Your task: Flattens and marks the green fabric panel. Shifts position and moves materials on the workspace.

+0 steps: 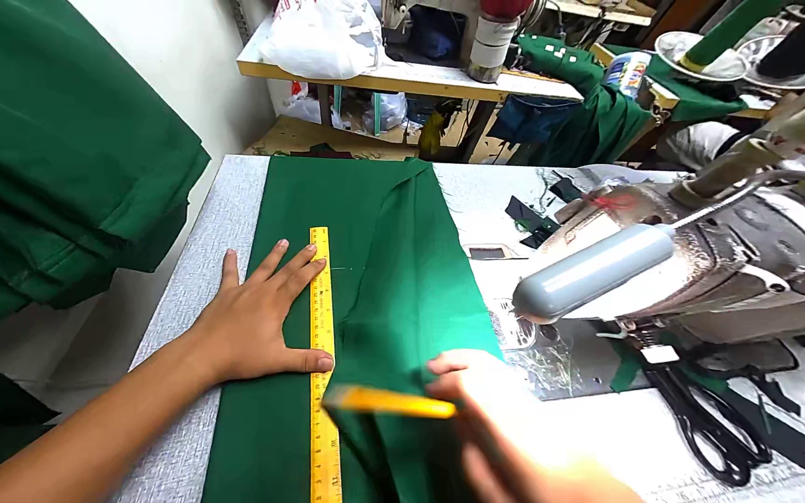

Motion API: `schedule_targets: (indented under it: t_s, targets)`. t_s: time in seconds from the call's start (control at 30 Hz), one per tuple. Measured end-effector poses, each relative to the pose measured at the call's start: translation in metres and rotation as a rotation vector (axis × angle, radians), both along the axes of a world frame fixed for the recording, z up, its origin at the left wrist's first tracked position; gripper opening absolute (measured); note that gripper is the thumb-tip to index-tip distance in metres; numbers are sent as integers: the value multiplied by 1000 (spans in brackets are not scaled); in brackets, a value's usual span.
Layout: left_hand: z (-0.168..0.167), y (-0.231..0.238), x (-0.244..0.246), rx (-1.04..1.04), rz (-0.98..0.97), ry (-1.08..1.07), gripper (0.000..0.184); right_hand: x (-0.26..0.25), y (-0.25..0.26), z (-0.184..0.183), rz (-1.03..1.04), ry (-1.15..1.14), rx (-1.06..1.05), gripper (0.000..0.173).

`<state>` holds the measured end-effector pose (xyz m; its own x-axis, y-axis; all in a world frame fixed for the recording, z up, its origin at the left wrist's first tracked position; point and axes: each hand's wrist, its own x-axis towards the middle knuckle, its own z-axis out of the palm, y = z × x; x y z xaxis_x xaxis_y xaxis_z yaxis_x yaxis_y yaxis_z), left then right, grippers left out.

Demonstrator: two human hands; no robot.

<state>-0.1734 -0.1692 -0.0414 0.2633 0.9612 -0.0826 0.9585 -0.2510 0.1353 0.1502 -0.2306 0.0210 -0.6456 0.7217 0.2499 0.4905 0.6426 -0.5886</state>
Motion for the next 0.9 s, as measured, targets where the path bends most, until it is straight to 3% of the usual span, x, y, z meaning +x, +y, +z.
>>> schedule_targets:
  t_s: [0.13,0.23,0.47,0.7,0.8,0.9]
  targets:
    - [2,0,0,-5,-4,-13,134,40,-4,-7,-377,-272,117,37]
    - [0,0,0,5,-9,-11,135,46,3,-23,-487,-445,201,42]
    - [4,1,1,-55,20,5,136,22,31,-28,-442,-630,131,42]
    - [10,1,3,-122,22,-10,133,10,56,-40,-411,-481,326,44]
    - [8,0,3,-105,19,-7,135,10,60,-40,-450,-515,308,41]
    - [9,0,3,-113,17,-11,136,13,58,-41,-357,-452,293,34]
